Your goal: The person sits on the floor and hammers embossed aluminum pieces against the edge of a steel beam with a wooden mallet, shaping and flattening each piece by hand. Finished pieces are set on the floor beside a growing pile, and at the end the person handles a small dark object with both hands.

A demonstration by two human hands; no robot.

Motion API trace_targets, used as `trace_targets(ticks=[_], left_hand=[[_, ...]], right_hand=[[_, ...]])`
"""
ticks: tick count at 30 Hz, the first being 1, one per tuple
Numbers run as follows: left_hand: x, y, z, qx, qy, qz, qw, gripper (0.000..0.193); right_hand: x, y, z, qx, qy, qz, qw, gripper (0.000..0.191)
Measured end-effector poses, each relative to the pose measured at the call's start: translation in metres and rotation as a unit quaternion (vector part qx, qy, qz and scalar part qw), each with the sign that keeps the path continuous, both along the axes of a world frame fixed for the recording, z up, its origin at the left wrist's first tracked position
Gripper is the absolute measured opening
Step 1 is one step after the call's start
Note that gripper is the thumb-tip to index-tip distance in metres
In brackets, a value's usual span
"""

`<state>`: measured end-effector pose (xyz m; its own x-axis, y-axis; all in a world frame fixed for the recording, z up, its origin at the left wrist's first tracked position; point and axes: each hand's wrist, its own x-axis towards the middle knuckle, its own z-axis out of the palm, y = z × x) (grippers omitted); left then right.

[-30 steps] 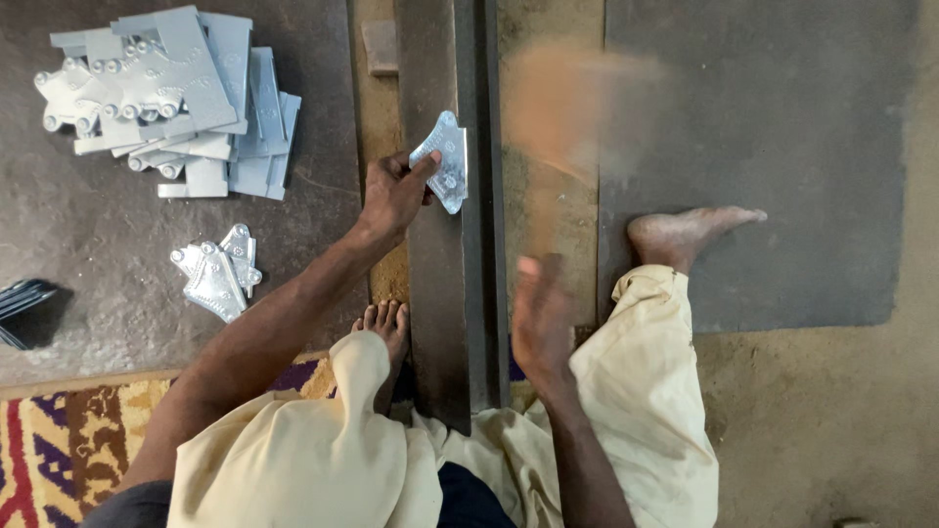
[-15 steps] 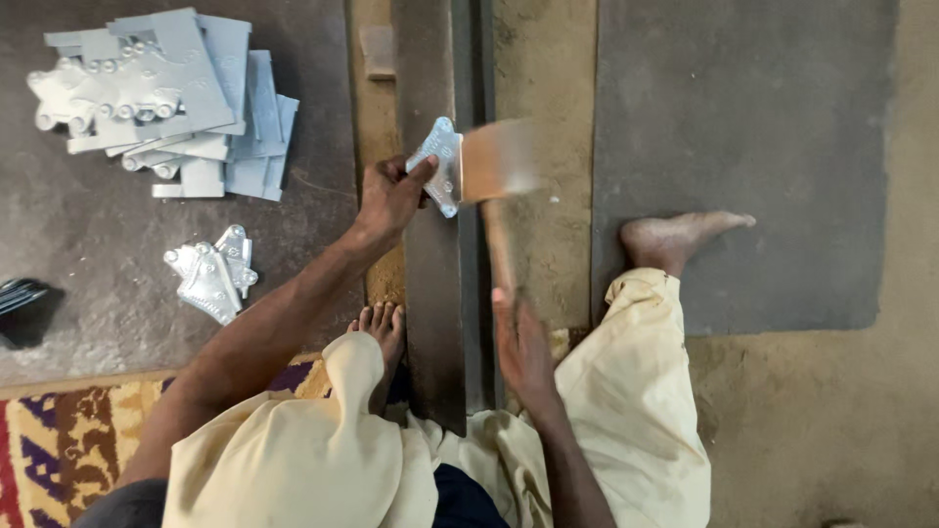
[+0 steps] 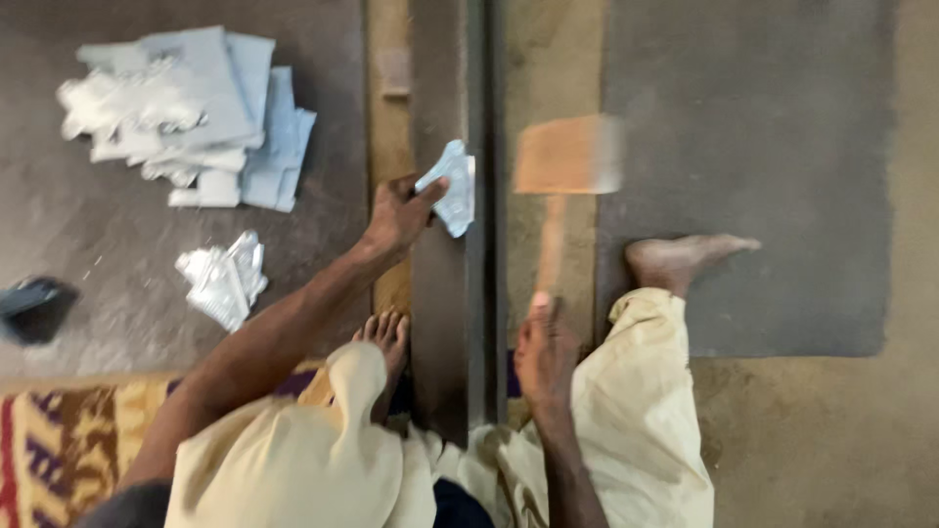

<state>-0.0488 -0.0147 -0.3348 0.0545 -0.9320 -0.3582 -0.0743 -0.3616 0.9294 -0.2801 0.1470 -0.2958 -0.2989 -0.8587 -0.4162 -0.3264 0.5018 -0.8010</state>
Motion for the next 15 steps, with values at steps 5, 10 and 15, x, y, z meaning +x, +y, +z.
trace_targets(ticks=[5,10,15], left_hand=[[-0.004,0.009,-0.004,-0.026,0.071,-0.002,0.997,0.035],[0.0,0.011,0.011,0.0,0.105,0.006,0.994,0.024],[0.017,0.037,0.04,-0.085,0.077,-0.088,0.99,0.023]], right_hand=[[0.005,-0.002,0.014,-0.193,0.099,0.101,0.971,0.06],[0.008,-0.004,-0.006,-0.042,-0.12,-0.033,0.991,0.051],[-0.04,0.029,-0.041,0.11,-0.3,-0.124,0.94,0.053]])
